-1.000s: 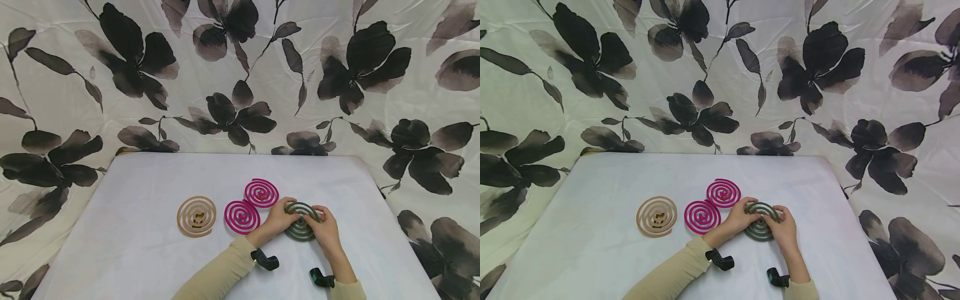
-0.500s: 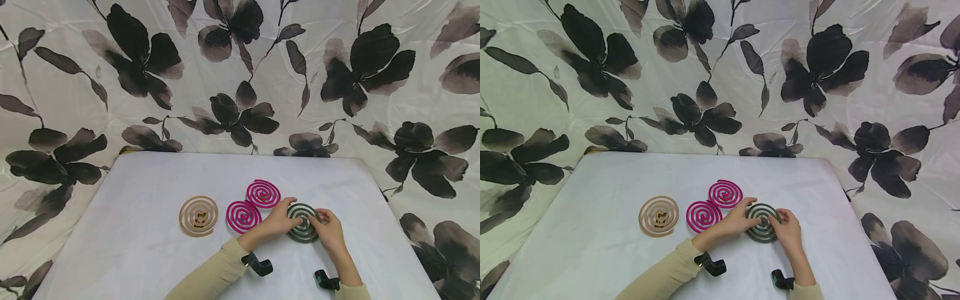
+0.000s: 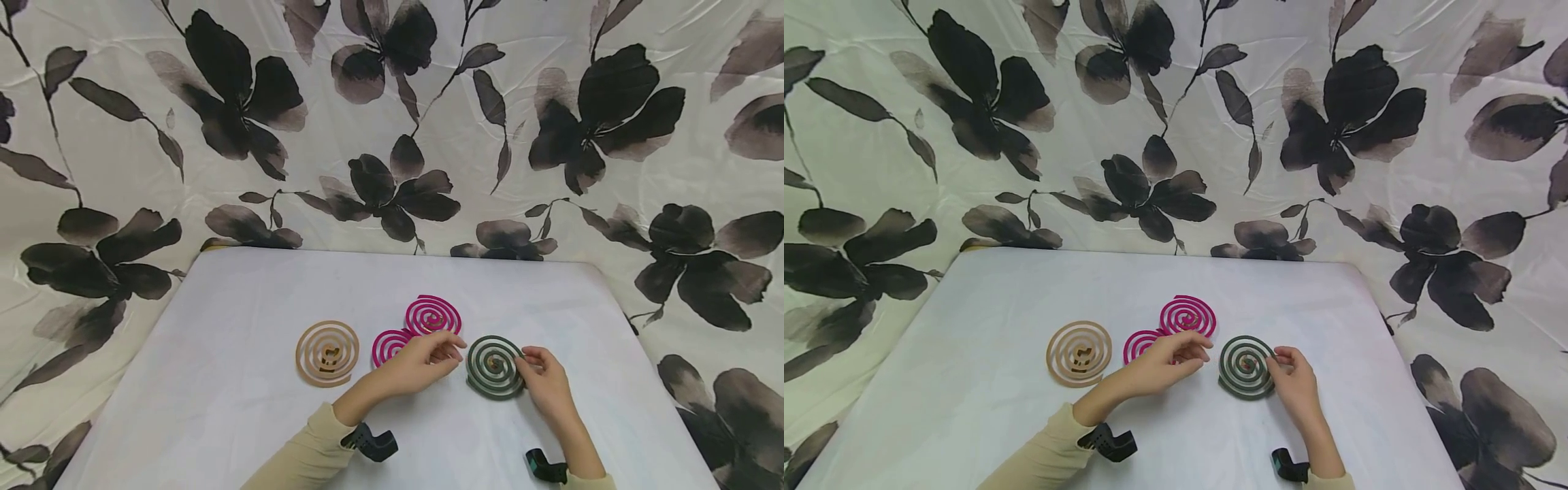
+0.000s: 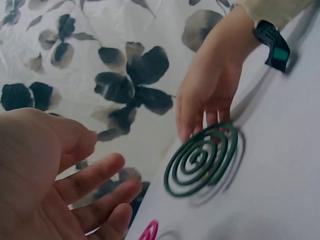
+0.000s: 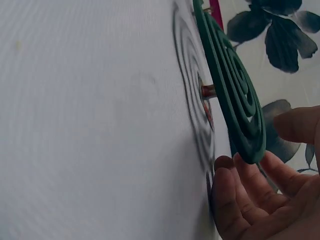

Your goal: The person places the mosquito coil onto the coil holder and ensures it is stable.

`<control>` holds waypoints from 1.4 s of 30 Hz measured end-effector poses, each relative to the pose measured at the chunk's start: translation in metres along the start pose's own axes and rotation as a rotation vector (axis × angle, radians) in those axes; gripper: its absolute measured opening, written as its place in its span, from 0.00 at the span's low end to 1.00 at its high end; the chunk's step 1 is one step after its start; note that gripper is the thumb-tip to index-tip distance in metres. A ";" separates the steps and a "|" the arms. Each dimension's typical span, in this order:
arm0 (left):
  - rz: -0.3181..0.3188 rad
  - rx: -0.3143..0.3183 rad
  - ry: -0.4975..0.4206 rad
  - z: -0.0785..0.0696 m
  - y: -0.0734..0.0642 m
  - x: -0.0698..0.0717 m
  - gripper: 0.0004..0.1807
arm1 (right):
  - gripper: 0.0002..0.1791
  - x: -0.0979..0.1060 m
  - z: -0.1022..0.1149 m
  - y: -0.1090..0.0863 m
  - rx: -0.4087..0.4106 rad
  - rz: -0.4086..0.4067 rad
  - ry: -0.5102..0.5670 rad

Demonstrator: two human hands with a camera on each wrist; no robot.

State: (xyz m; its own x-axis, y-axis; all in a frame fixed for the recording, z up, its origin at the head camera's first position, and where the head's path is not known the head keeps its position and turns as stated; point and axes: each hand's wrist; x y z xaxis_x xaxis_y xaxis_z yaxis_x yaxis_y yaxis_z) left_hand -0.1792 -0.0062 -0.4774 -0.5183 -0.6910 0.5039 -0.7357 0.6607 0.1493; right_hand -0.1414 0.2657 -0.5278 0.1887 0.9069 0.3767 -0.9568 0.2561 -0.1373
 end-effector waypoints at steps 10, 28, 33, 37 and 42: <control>-0.090 0.004 0.093 0.031 -0.061 0.046 0.09 | 0.19 0.021 0.010 0.004 0.176 -0.025 -0.208; -0.410 0.183 0.466 0.050 -0.186 0.168 0.10 | 0.24 0.068 0.056 0.021 0.505 0.000 -0.518; -0.428 0.221 0.671 0.043 -0.203 0.201 0.10 | 0.27 0.081 0.070 0.022 0.553 0.009 -0.580; -0.423 0.267 0.773 0.032 -0.222 0.226 0.13 | 0.30 0.087 0.082 0.023 0.588 0.013 -0.629; -0.417 0.345 0.934 0.017 -0.244 0.256 0.17 | 0.35 0.093 0.091 0.022 0.590 0.016 -0.693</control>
State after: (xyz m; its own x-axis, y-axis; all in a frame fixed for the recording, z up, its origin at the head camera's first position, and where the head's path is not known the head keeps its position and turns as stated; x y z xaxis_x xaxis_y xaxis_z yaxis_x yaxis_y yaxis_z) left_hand -0.1395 -0.3493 -0.3993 0.2316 -0.2486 0.9405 -0.9361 0.2062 0.2850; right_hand -0.1647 0.3253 -0.4125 0.1819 0.4554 0.8715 -0.9519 -0.1407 0.2722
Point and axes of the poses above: each hand's wrist, its own y-axis towards the middle knuckle, its own x-axis out of the back of the hand, z = x × y, and after that the axes turned 7 degrees about y, right-handed
